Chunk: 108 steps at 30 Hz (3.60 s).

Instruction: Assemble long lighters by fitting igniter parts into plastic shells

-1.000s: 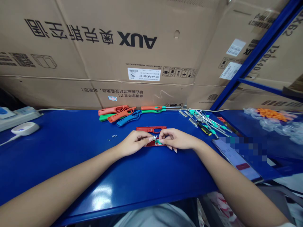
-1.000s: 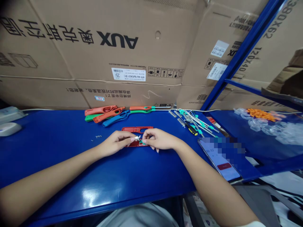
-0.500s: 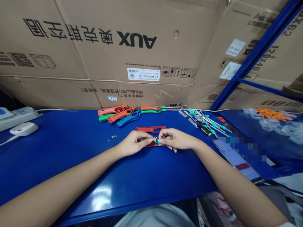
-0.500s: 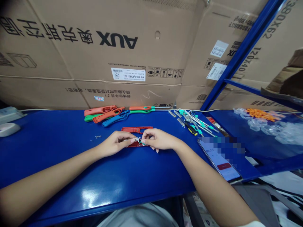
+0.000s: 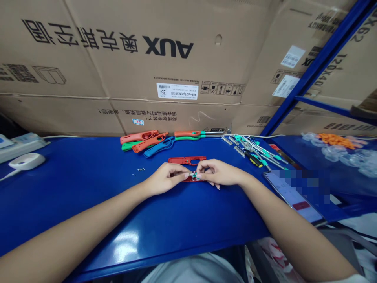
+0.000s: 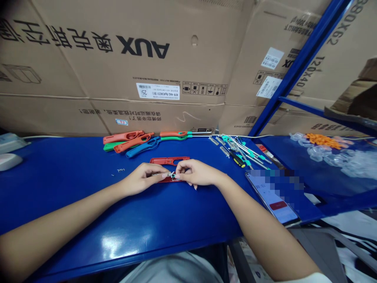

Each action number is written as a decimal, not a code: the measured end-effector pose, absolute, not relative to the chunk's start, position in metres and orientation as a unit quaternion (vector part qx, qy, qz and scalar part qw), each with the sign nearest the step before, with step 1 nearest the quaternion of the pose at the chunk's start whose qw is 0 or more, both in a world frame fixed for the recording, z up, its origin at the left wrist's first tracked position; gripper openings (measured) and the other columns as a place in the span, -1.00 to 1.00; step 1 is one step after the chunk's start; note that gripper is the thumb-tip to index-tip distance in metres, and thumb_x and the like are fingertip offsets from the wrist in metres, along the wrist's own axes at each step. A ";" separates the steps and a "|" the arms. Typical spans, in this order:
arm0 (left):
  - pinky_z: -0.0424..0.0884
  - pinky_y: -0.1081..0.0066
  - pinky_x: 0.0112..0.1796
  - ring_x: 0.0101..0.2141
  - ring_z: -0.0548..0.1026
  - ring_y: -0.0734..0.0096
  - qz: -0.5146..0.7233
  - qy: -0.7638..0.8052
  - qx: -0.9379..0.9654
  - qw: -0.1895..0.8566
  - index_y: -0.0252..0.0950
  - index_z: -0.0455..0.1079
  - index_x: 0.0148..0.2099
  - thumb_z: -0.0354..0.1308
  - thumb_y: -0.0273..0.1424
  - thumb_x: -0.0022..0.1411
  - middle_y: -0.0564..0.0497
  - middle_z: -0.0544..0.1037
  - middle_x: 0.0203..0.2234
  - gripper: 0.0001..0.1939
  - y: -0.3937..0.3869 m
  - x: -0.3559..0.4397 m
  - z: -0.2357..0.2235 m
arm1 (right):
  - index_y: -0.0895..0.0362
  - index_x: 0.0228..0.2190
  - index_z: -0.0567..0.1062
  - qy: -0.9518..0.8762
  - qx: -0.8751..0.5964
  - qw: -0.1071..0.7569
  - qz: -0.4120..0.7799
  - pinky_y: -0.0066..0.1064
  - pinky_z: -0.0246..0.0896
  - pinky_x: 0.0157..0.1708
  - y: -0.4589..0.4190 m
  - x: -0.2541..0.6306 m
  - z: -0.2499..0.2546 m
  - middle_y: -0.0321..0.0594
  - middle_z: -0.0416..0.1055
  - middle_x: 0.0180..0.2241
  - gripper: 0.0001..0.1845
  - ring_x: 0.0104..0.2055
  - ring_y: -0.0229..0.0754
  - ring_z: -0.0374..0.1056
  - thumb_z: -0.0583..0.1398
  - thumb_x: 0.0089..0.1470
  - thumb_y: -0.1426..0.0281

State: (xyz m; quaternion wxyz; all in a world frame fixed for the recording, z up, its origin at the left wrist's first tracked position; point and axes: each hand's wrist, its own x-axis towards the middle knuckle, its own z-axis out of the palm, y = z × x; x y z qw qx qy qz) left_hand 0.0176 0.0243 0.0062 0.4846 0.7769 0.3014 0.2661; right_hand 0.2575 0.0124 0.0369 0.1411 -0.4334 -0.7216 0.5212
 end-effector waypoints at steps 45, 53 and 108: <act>0.46 0.38 -0.22 -0.26 0.59 0.25 0.272 0.306 0.755 0.512 -0.44 0.57 -0.09 0.19 -0.21 0.28 -0.17 0.67 -0.20 -0.63 0.024 0.017 0.008 | 0.14 -0.30 0.40 -0.717 -0.429 0.139 0.531 -0.59 0.24 -0.72 0.012 0.258 0.037 -0.48 0.23 -0.64 -0.68 -0.68 -0.41 0.19 0.25 0.15 0.13; 0.45 0.40 -0.25 -0.29 0.59 0.27 0.265 0.295 0.787 0.473 -0.45 0.57 -0.13 0.15 -0.25 0.30 -0.17 0.67 -0.24 -0.66 0.023 0.018 0.009 | 0.15 -0.30 0.41 -0.720 -0.423 0.145 0.531 -0.59 0.26 -0.71 0.013 0.259 0.034 -0.47 0.24 -0.60 -0.67 -0.67 -0.41 0.20 0.25 0.15 0.12; 0.37 0.46 -0.37 -0.42 0.48 0.36 0.271 0.323 0.801 0.425 -0.41 0.57 -0.07 0.08 -0.20 0.35 -0.08 0.64 -0.33 -0.61 0.021 0.022 0.005 | 0.20 -0.38 0.55 -0.634 -0.502 0.259 0.528 -0.54 -0.03 -0.69 0.014 0.247 0.026 -0.44 0.29 -0.68 -0.67 -0.70 -0.43 0.09 0.35 -0.02 0.16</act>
